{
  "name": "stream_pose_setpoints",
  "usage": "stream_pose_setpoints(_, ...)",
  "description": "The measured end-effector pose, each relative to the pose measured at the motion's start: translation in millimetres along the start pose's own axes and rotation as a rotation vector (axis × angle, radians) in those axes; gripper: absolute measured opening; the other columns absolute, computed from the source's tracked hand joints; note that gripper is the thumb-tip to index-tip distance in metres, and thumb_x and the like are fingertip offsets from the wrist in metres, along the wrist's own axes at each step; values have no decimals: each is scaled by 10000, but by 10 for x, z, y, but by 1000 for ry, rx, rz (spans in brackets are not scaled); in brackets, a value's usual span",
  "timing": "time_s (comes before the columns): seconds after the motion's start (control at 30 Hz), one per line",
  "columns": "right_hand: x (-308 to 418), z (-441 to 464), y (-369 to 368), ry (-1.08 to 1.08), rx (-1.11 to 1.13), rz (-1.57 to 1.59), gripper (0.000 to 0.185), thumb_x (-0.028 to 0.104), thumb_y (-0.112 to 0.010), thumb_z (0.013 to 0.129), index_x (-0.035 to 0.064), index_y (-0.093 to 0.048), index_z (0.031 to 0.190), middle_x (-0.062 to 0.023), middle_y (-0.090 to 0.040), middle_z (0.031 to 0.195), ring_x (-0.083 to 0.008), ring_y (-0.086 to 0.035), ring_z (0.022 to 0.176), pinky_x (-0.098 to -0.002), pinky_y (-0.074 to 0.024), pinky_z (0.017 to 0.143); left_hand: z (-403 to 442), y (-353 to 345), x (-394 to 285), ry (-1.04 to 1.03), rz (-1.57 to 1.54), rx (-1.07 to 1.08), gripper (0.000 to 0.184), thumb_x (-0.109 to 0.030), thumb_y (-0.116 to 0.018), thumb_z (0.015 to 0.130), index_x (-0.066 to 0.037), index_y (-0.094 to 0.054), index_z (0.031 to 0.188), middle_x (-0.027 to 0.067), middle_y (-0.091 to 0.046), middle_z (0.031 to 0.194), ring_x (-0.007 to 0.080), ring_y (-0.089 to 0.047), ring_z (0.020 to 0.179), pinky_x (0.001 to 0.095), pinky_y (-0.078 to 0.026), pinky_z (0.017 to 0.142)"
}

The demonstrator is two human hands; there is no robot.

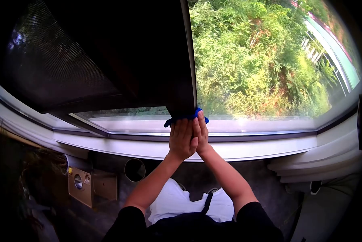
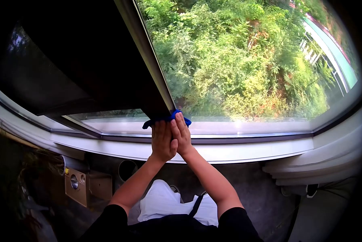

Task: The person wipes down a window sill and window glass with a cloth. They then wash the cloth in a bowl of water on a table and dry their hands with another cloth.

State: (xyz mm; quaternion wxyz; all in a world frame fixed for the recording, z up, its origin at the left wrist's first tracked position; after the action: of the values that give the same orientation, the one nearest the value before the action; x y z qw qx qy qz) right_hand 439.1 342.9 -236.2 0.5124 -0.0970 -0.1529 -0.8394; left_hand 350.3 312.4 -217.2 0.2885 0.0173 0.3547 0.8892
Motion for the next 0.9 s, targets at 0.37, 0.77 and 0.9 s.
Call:
stream_pose_setpoints(0.37,-276,-871,-95,-35,137,-43,602,162,-558,1004,40,-344,1553,-266,-333,1600,-490,-395,1441,-560,-409,1145,-670,-533,156,51,-24,204,606,-409,-383,1044,-18,-460,1501,266,-422,1517,457,-338,1453,584,-206,1203)
stream_pose_setpoints(0.77,175,592,103,69,-102,-59,574,159,-526,1019,-33,-369,1536,-300,-375,1568,-487,-408,1436,-561,-422,1126,460,250,-89,-152,94,-30,650,-385,-293,1044,13,-392,1548,252,-257,1652,453,-162,1549,569,-77,1245)
stream_pose_setpoints(0.9,306,998,168,50,-86,-18,550,146,-556,1003,-40,-413,1500,-304,-372,1569,-490,-403,1438,-556,-433,1120,838,576,-150,-98,17,-84,652,-463,-349,1029,-4,-521,1459,216,-427,1562,431,-354,1461,578,-238,1169)
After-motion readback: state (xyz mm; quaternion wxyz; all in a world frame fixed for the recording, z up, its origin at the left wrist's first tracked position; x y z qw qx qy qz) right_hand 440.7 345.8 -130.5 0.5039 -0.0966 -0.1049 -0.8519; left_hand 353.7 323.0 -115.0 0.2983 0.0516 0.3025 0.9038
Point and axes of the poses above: each hand's wrist, its own z-axis towards the middle knuckle, its own y-axis out of the back of the hand, x = y × z, the point moved 7 cm from there along z, towards the middle knuckle
